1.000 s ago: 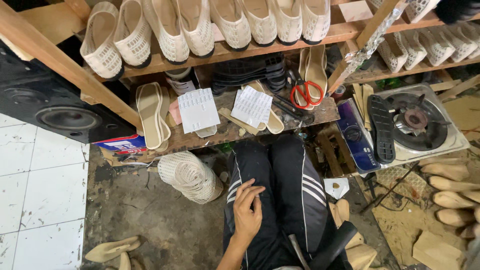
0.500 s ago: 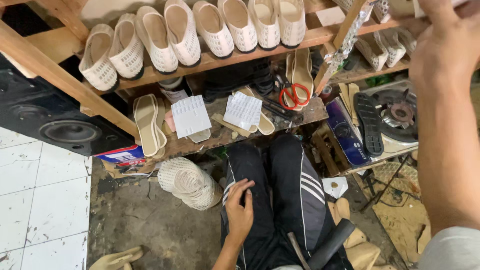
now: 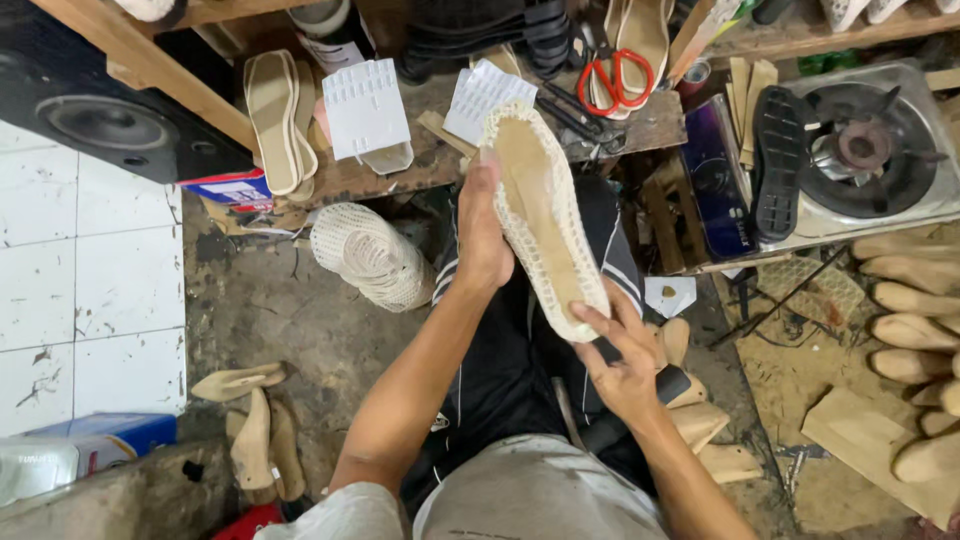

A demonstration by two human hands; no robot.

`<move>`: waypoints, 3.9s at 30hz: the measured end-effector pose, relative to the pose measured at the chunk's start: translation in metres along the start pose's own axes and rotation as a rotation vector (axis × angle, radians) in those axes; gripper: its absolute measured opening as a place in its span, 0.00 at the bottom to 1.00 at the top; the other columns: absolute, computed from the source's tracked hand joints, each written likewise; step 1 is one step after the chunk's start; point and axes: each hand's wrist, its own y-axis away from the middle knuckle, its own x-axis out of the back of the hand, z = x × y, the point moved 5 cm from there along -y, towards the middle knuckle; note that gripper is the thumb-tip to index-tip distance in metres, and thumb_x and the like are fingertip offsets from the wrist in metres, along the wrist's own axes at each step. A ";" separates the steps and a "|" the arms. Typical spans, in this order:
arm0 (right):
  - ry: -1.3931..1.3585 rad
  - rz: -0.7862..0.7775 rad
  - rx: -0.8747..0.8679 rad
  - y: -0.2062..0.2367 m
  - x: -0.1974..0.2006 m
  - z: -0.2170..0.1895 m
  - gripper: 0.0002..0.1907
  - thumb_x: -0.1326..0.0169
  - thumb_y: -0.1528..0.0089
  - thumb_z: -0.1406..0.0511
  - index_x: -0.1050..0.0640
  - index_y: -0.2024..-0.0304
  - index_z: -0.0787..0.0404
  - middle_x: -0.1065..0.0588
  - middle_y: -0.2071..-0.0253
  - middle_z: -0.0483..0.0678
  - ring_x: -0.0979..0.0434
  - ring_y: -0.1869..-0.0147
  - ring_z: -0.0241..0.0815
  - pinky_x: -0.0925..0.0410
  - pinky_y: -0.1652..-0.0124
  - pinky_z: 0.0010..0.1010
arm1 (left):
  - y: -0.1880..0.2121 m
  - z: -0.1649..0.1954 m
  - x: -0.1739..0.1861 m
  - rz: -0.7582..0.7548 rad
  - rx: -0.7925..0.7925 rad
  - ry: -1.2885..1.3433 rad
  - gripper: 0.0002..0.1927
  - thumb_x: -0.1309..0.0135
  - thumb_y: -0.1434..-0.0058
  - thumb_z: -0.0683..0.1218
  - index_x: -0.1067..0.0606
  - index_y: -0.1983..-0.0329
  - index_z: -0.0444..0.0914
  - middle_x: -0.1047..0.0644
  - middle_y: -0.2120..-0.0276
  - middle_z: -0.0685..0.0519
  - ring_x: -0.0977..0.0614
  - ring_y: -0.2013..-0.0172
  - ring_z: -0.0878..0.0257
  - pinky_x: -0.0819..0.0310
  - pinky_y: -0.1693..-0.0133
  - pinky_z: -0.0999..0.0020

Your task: The person sits on the workshop floor with a shoe upper on their lap and uses a curved metal lasting tool to press and shape the upper edge against the sole. They fit a black rubber sole onto the shoe, press the edges, and hammer the sole to secure it, then continue trimming and pressing the upper around the other shoe.

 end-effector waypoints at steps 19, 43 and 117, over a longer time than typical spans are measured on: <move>-0.525 -0.128 -0.501 -0.054 -0.012 0.049 0.22 0.51 0.27 0.66 0.29 0.31 0.65 0.25 0.40 0.48 0.27 0.37 0.35 0.35 0.37 0.25 | 0.065 -0.039 0.035 -0.418 0.299 -0.410 0.21 0.54 0.24 0.45 0.33 0.31 0.32 0.23 0.44 0.53 0.24 0.43 0.68 0.32 0.40 0.72; 1.021 0.183 -0.295 -0.171 0.173 0.181 0.26 0.25 0.48 0.60 0.16 0.49 0.60 0.26 0.53 0.65 0.27 0.48 0.65 0.32 0.50 0.49 | 0.025 -0.057 0.078 -0.353 0.387 -0.162 0.26 0.54 0.26 0.46 0.35 0.31 0.26 0.23 0.43 0.38 0.19 0.44 0.54 0.24 0.42 0.60; -0.106 0.006 -0.105 0.025 -0.039 -0.028 0.38 0.41 0.35 0.72 0.40 0.24 0.57 0.34 0.25 0.57 0.33 0.22 0.50 0.38 0.26 0.38 | 0.039 0.023 -0.005 -0.247 0.307 0.430 0.43 0.74 0.22 0.68 0.30 0.36 0.26 0.20 0.56 0.40 0.17 0.54 0.50 0.22 0.46 0.53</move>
